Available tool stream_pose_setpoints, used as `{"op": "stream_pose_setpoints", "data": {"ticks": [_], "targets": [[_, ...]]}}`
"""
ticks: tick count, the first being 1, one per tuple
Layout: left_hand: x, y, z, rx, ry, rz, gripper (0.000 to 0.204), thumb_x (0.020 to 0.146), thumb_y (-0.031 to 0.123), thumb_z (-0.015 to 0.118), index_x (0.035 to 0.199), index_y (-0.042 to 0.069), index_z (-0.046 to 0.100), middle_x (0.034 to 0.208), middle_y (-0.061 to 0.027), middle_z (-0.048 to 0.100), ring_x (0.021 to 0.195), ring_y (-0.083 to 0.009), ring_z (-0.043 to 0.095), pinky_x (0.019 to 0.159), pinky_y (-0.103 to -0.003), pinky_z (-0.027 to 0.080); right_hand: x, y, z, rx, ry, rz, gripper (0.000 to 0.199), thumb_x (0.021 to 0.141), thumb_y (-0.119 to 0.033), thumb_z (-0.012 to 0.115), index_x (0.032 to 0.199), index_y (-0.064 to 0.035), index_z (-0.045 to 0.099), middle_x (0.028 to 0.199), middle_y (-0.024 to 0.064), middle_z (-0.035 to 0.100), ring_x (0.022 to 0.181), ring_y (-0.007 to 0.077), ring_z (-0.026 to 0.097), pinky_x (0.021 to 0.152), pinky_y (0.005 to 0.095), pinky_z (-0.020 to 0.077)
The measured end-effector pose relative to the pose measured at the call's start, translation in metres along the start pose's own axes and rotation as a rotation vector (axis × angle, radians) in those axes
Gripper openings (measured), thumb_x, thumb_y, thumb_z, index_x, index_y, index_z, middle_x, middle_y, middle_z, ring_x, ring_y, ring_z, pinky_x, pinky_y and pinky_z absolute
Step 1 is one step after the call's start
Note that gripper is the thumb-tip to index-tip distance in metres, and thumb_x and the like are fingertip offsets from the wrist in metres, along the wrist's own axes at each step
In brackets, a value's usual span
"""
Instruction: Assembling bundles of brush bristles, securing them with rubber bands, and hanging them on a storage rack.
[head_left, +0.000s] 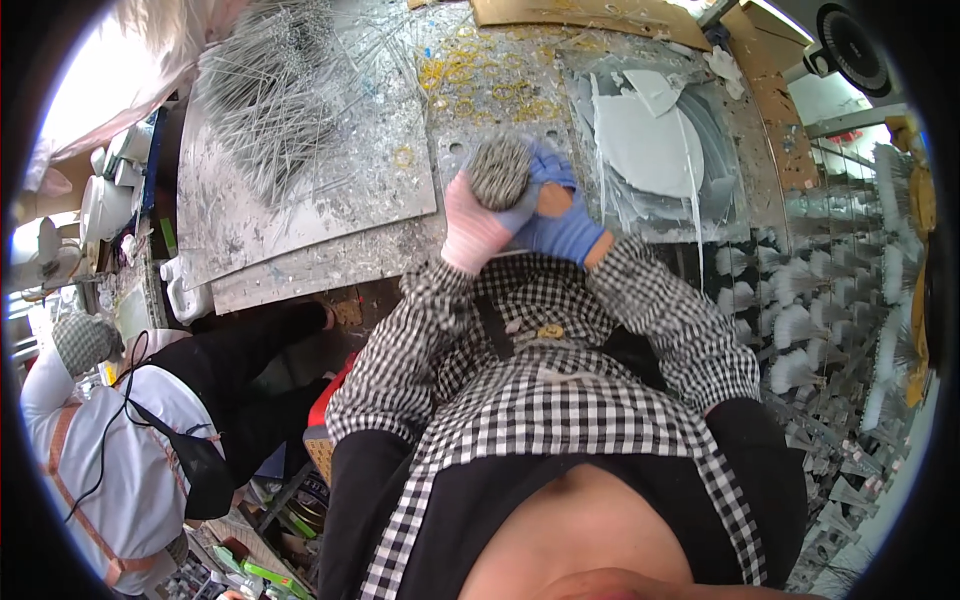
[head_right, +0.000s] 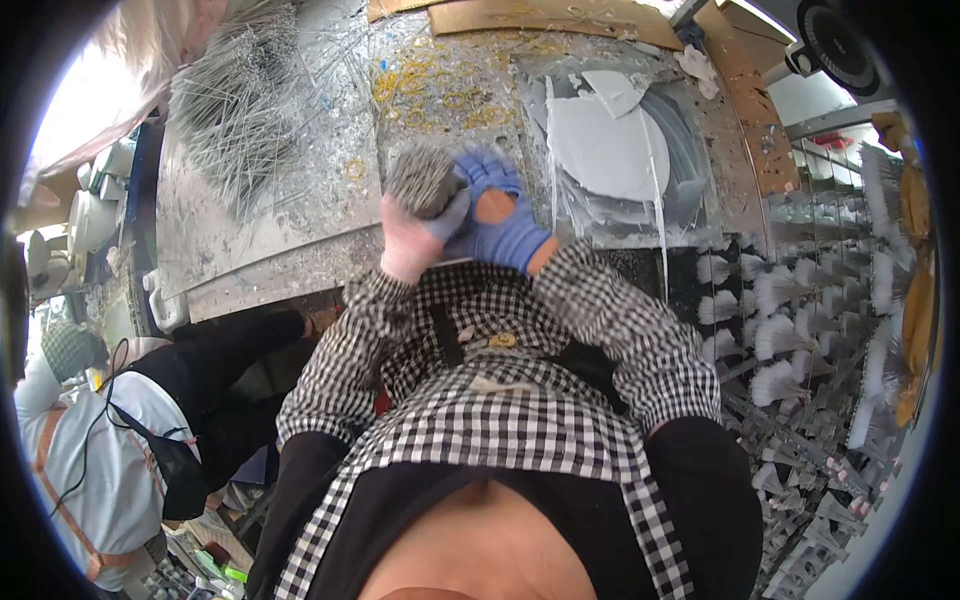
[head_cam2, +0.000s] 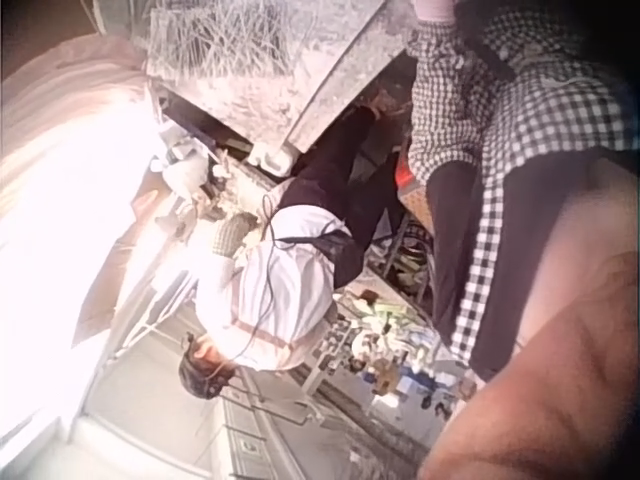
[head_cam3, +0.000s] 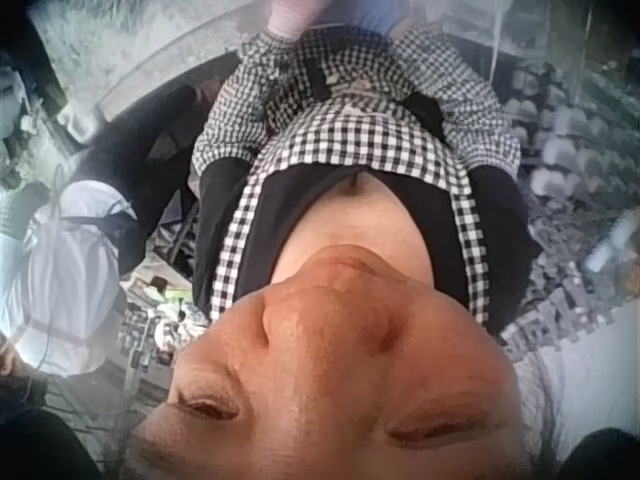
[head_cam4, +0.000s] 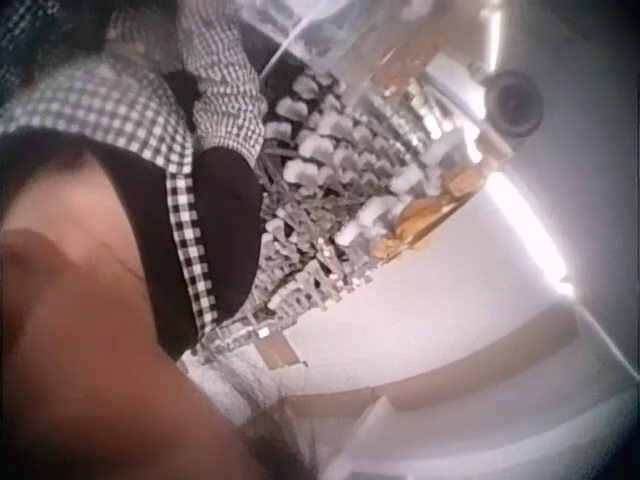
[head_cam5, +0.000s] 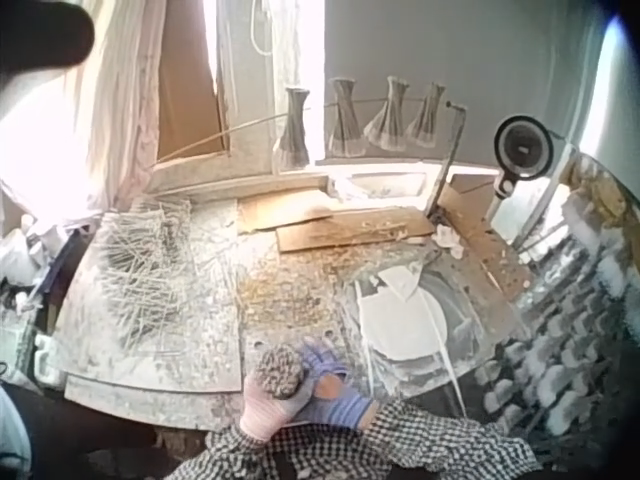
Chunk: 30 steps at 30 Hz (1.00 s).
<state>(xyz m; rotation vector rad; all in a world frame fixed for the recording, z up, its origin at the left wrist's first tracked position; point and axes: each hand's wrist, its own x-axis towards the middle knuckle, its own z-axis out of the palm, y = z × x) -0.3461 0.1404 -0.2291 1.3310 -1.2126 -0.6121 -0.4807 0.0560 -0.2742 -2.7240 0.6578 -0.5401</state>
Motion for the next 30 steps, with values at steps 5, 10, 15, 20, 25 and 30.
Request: {"op": "stream_pose_setpoints", "data": {"ticks": [5, 10, 15, 20, 25, 30], "targets": [[-0.014, 0.000, 0.013, -0.212, 0.090, -0.128, 0.036, 0.078, 0.013, 0.080, 0.109, 0.000, 0.067, 0.100, -0.0102, 0.072, 0.096, -0.0194, 0.069, 0.084, -0.031, 0.056, -0.007, -0.010, -0.003, 0.146, 0.019, -0.002, 0.116, 0.065, -0.059, 0.081, 0.153, -0.0054, 0.029, 0.153, 0.0184, 0.036, 0.144, 0.0345, 0.033, 0.122, 0.0455, 0.0211], [-0.036, 0.041, 0.013, -0.630, -0.025, -0.017, 0.037, 0.091, 0.009, 0.064, 0.126, 0.001, 0.056, 0.117, -0.0104, 0.063, 0.106, -0.0206, 0.061, 0.090, -0.035, 0.051, -0.024, -0.037, -0.023, 0.312, 0.037, -0.078, 0.101, 0.068, -0.029, 0.089, 0.148, 0.0001, 0.033, 0.143, 0.0192, 0.048, 0.131, 0.0304, 0.051, 0.109, 0.0363, 0.0436], [-0.084, 0.035, -0.012, -1.584, -0.406, -0.499, 0.060, 0.097, 0.029, 0.055, 0.150, 0.008, 0.038, 0.149, -0.0187, 0.043, 0.137, -0.0278, 0.043, 0.113, -0.042, 0.039, -0.083, -0.050, -0.046, 0.821, 0.189, -0.004, 0.083, 0.078, -0.025, 0.083, 0.142, 0.0048, 0.040, 0.118, 0.0150, 0.066, 0.095, 0.0290, 0.071, 0.084, 0.0349, 0.0578], [-0.108, 0.009, -0.025, -0.437, 0.322, -0.281, 0.085, 0.087, 0.012, 0.071, 0.155, 0.002, 0.021, 0.154, -0.0187, 0.034, 0.138, -0.0297, 0.042, 0.112, -0.044, 0.038, -0.107, -0.066, -0.041, 1.159, -0.135, 0.478, 0.050, 0.084, -0.015, 0.077, 0.125, 0.0035, 0.056, 0.096, 0.0132, 0.069, 0.077, 0.0195, 0.069, 0.066, 0.0295, 0.0566], [-0.127, 0.019, -0.017, -0.134, 0.300, -0.291, 0.073, 0.094, 0.005, 0.064, 0.156, 0.007, 0.025, 0.155, -0.0172, 0.034, 0.138, -0.0286, 0.042, 0.112, -0.040, 0.037, -0.100, -0.083, -0.053, 1.620, -0.297, 0.977, 0.023, 0.084, -0.010, 0.074, 0.101, 0.0022, 0.065, 0.081, 0.0084, 0.068, 0.044, 0.0057, 0.047, 0.037, 0.0204, 0.0370], [-0.116, 0.033, -0.026, 0.305, 0.240, -0.115, 0.069, 0.088, 0.003, 0.070, 0.148, 0.007, 0.037, 0.145, -0.0133, 0.045, 0.122, -0.0218, 0.054, 0.094, -0.032, 0.049, -0.105, -0.072, -0.040, 1.795, -0.356, 1.094, 0.018, 0.084, -0.006, 0.069, 0.097, 0.0051, 0.063, 0.076, 0.0125, 0.067, 0.039, 0.0074, 0.046, 0.034, 0.0210, 0.0345]]}}
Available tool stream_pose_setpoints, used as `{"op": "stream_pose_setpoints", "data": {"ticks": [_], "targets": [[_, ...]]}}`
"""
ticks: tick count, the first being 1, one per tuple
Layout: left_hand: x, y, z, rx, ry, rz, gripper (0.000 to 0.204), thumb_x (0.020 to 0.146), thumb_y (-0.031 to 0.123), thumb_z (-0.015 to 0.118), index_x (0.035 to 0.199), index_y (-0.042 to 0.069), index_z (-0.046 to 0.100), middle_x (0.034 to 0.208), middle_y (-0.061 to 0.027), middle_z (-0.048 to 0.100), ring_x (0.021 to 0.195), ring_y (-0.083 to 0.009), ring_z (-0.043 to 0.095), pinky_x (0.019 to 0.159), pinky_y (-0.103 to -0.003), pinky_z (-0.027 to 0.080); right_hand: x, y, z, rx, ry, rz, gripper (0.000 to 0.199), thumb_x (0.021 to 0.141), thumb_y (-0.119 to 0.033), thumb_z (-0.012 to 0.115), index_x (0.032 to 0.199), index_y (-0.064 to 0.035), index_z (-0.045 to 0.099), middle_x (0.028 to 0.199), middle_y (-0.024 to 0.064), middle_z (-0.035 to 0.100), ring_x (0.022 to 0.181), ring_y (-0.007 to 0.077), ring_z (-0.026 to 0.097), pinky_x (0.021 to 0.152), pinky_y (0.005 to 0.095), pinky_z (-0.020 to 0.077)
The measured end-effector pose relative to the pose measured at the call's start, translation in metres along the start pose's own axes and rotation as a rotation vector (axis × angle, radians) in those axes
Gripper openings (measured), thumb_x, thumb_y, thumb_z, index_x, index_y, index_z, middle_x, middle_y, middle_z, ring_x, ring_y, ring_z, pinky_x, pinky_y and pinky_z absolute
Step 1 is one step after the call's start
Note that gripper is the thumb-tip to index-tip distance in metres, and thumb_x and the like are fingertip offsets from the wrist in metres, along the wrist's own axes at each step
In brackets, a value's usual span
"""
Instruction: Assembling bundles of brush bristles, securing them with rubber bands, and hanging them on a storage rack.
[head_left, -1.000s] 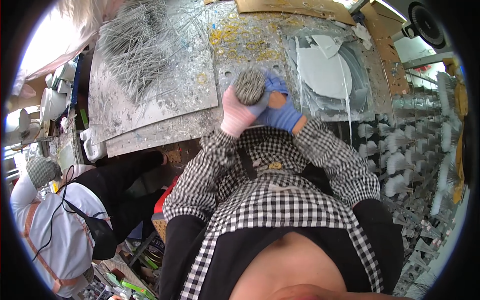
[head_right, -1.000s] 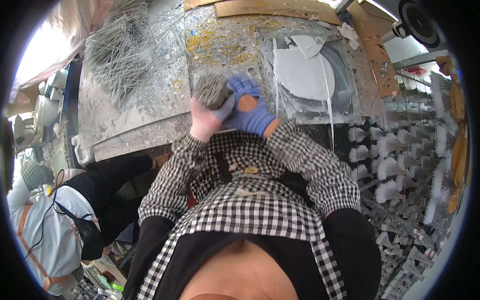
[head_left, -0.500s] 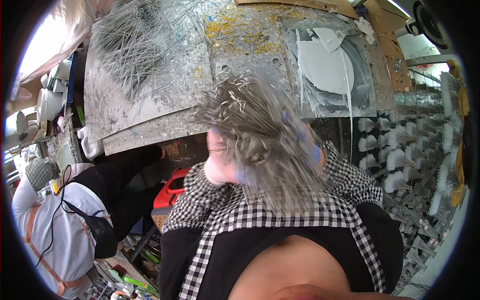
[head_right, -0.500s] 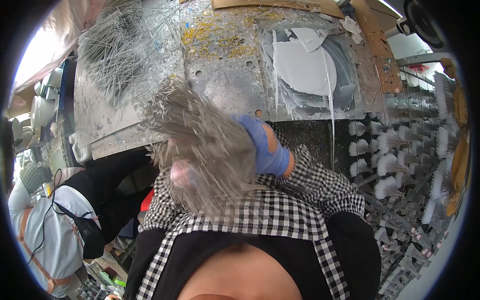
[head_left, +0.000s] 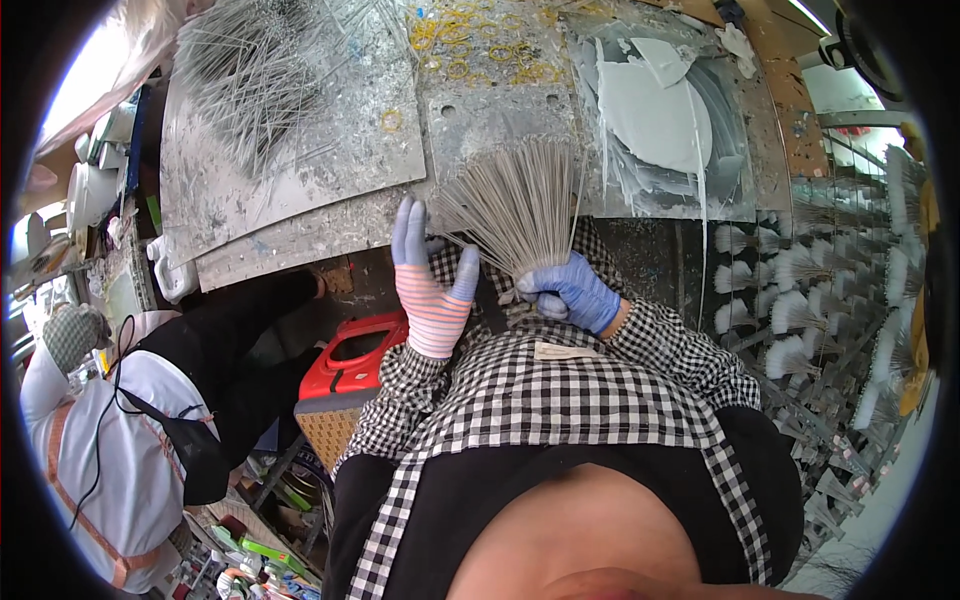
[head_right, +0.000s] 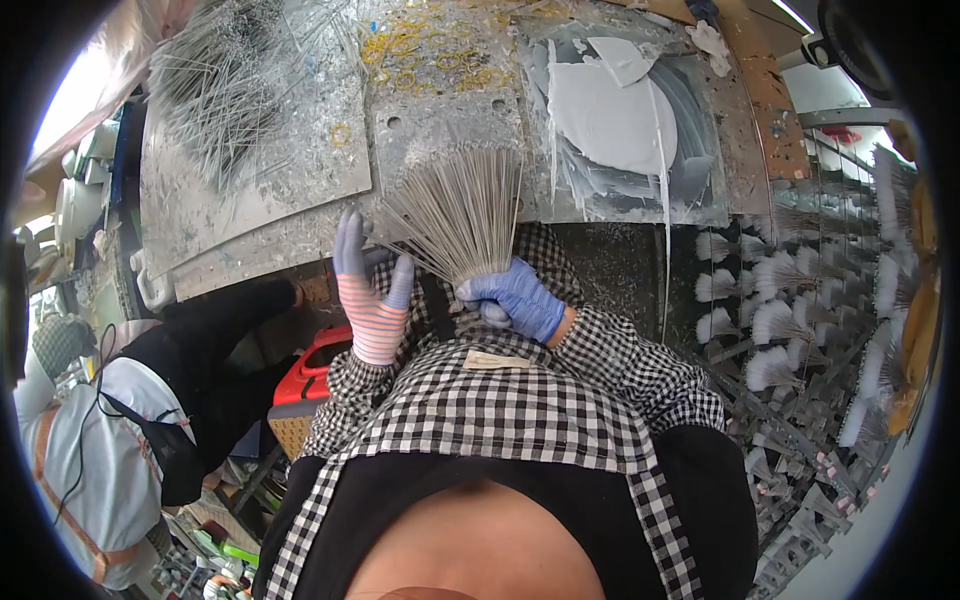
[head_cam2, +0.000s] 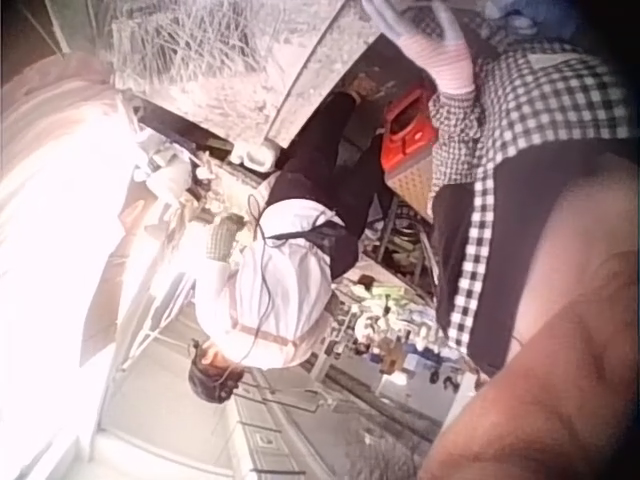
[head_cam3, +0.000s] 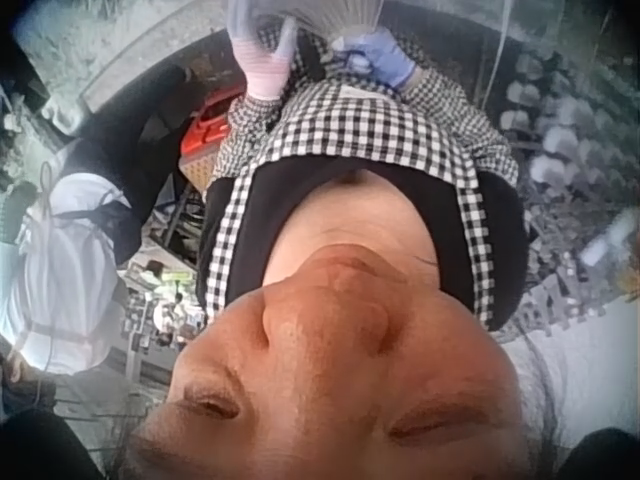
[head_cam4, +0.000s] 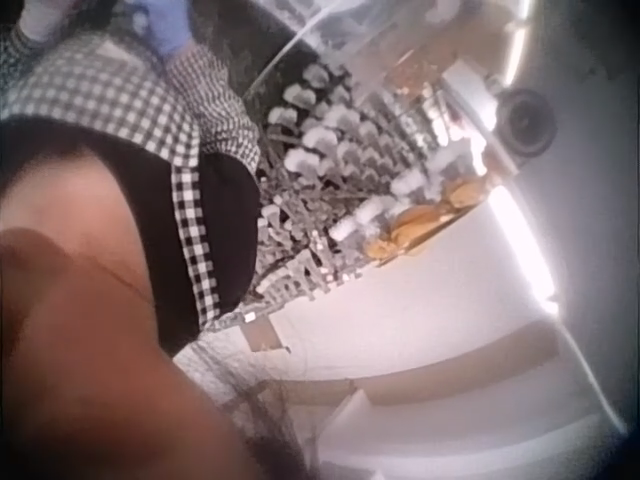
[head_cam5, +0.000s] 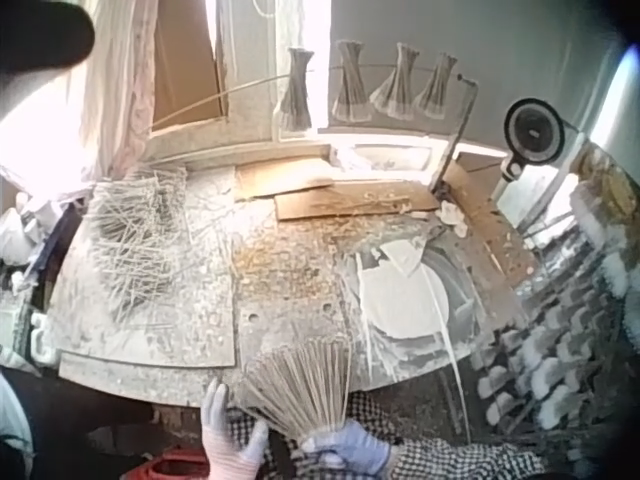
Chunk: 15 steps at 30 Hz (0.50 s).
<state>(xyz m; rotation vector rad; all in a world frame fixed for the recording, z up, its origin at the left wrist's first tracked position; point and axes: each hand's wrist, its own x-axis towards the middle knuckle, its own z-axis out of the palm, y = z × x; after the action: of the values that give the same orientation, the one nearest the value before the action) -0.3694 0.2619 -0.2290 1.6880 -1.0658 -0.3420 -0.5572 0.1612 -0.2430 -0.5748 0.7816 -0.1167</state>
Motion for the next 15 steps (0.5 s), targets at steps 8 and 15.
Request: {"op": "stream_pose_setpoints", "data": {"ticks": [8, 15], "targets": [[-0.033, -0.031, 0.027, -0.756, -0.560, -0.637, 0.059, 0.093, 0.040, 0.067, 0.131, -0.002, 0.051, 0.117, -0.0132, 0.063, 0.097, -0.0186, 0.064, 0.086, -0.032, 0.054, -0.004, -0.008, -0.006, 0.026, -0.152, 0.076, 0.031, 0.084, -0.015, 0.074, 0.108, 0.0025, 0.064, 0.086, 0.0107, 0.069, 0.050, 0.0089, 0.056, 0.045, 0.0201, 0.0466], [0.000, -0.038, 0.064, -0.916, -0.774, -0.549, 0.059, 0.085, 0.034, 0.079, 0.127, -0.001, 0.057, 0.114, -0.0128, 0.068, 0.105, -0.0225, 0.065, 0.092, -0.037, 0.054, -0.008, -0.019, 0.005, -0.104, -0.098, 0.121, 0.044, 0.086, -0.014, 0.074, 0.124, 0.0014, 0.058, 0.111, 0.0181, 0.067, 0.084, 0.0192, 0.071, 0.056, 0.0204, 0.0561]]}}
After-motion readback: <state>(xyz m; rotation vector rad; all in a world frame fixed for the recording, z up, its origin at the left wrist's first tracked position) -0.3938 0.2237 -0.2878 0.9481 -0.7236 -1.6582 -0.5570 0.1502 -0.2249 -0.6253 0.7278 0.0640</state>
